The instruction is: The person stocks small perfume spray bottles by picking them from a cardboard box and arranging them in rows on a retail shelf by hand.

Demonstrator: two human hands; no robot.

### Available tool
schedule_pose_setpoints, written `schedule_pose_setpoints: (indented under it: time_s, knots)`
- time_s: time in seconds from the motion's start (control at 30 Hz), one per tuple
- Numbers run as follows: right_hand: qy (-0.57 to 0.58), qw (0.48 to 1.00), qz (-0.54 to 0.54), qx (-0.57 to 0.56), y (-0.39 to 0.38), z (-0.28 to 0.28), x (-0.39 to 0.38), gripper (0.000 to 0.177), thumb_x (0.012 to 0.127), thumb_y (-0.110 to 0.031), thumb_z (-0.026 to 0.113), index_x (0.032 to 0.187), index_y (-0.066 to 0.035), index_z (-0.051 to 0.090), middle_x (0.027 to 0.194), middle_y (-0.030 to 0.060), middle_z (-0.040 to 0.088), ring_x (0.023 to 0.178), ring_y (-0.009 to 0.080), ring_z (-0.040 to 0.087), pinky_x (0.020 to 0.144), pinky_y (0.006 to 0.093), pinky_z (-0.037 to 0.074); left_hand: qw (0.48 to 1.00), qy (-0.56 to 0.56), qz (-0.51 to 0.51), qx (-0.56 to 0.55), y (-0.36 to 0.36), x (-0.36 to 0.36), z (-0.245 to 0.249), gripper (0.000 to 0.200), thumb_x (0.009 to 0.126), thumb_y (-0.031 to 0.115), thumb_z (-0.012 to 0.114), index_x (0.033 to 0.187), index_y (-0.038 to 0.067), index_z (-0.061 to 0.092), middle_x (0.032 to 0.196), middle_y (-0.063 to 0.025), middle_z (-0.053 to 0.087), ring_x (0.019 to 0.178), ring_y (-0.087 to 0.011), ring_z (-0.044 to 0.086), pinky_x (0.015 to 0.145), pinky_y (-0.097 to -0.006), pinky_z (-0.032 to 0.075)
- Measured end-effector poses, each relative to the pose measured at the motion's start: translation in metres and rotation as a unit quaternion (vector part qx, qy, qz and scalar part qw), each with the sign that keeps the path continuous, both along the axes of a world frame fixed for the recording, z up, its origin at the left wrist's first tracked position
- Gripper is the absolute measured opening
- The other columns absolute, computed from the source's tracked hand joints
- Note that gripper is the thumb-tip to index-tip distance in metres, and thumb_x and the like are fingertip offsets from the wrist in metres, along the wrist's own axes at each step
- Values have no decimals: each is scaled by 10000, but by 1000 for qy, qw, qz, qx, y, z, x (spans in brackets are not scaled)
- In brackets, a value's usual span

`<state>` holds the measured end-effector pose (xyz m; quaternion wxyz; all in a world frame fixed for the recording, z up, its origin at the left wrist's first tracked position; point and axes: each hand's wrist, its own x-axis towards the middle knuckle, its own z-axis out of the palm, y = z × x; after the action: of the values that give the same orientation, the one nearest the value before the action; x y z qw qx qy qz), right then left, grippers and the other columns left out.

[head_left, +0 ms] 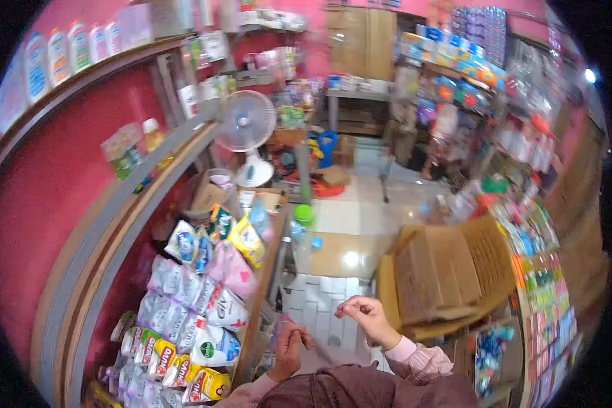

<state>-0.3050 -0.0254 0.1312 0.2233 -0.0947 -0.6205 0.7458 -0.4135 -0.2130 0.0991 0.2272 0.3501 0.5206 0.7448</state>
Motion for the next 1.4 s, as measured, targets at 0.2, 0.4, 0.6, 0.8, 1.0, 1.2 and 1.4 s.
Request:
schedule_pose_setpoints:
  time_s: [0.2,0.4,0.6,0.8,1.0,1.2,1.4]
  knots:
    - [-11,995,-100,-24,-18,-13,82,149,906,-108,576,943,26,629,901,61,659,847,125,617,779,258,493,994,-3,-103,-31,19,51,8,214,986,181,355,884,35,474,680,-58,523,607,-127,491,599,-259,411]
    - [-33,984,-164,-65,-40,-30,142,159,907,-136,580,934,13,628,886,41,648,836,104,602,761,248,491,979,20,-202,-32,58,90,-2,252,987,201,346,845,30,465,653,-60,521,565,-125,470,564,-256,392]
    - [-47,958,-272,-75,-41,-44,219,177,906,-167,583,916,4,629,856,27,646,807,93,587,731,243,483,936,40,-340,-81,108,152,8,222,988,204,333,869,45,432,650,-57,469,552,-122,440,547,-254,377]
    - [-24,932,-348,-101,-23,-64,298,172,895,-169,599,906,-5,647,841,16,646,791,70,571,720,239,474,890,58,-439,-107,144,236,7,242,994,208,330,864,36,442,668,-60,509,569,-113,457,579,-253,400]
    - [-64,921,-383,10,4,-79,389,196,875,-198,605,947,-18,638,897,55,658,830,133,601,749,278,475,860,84,-486,-132,177,316,16,233,986,203,341,854,22,405,615,-83,477,525,-133,430,547,-261,388]
    - [-242,896,-372,25,33,-123,554,229,830,-168,602,1028,-57,633,969,98,665,884,179,628,789,302,484,836,81,-515,-173,205,388,14,218,990,181,326,873,27,428,652,-73,515,570,-114,459,569,-247,403]
    - [-391,775,-496,-3,64,-192,661,252,783,-162,626,1015,-71,664,955,131,671,849,258,647,767,339,500,829,65,-508,-224,220,427,0,226,989,195,338,871,28,435,655,-69,521,564,-110,458,571,-252,405]
